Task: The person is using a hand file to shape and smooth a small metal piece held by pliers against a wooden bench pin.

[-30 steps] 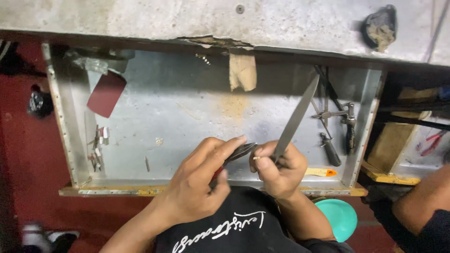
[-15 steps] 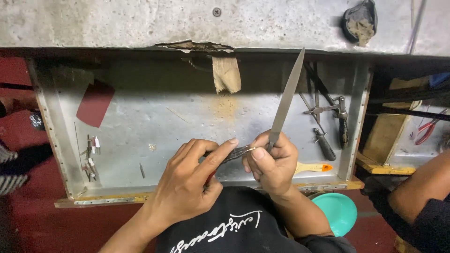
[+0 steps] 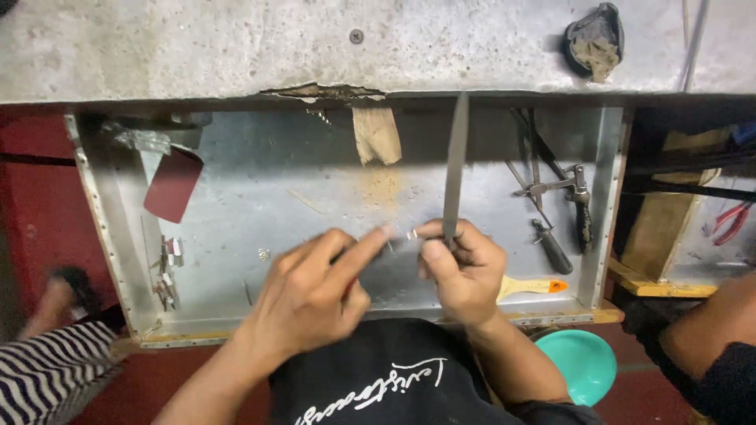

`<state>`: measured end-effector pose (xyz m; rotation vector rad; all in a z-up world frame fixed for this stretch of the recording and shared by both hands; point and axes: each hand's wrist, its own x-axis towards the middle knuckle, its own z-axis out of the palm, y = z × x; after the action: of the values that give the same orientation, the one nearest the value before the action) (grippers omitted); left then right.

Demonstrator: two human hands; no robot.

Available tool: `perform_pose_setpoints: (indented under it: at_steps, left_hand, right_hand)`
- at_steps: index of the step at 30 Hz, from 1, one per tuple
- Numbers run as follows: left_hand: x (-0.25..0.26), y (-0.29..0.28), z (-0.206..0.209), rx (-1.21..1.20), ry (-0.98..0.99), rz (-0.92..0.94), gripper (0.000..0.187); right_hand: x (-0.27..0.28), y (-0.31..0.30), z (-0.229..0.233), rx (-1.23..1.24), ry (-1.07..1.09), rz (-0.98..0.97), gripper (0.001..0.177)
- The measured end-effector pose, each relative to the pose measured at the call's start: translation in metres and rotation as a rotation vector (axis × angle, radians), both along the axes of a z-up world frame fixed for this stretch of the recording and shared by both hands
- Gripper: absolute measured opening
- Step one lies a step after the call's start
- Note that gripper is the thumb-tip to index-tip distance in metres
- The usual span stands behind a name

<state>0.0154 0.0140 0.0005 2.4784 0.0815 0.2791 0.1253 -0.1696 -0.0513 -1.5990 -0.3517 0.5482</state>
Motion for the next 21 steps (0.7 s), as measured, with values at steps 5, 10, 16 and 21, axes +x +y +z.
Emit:
perform_pose_setpoints:
  at_steps: [5, 10, 16, 21]
  left_hand:
    - [0.014, 0.043, -0.021, 0.447, -0.040, 0.027, 0.072]
    - [0.029, 0.063, -0.021, 0.762, -0.007, 0.029, 0.085]
    - [0.032, 0.067, -0.004, 0.893, 0.070, -0.023, 0.085]
    - [0.031, 0.064, -0.003, 0.871, 0.073, -0.023, 0.086]
  right_hand:
    - [0.020, -0.008, 0.002, -0.120, -0.414, 0.122, 0.035]
    - [0.026, -0.020, -0.002, -0.196, -0.497, 0.231, 0.042]
    - [0.025, -0.021, -0.004, -0.072, -0.268, 0.326, 0.043]
    - [0.031, -0.003, 0.004, -0.166, -0.500, 0.305, 0.040]
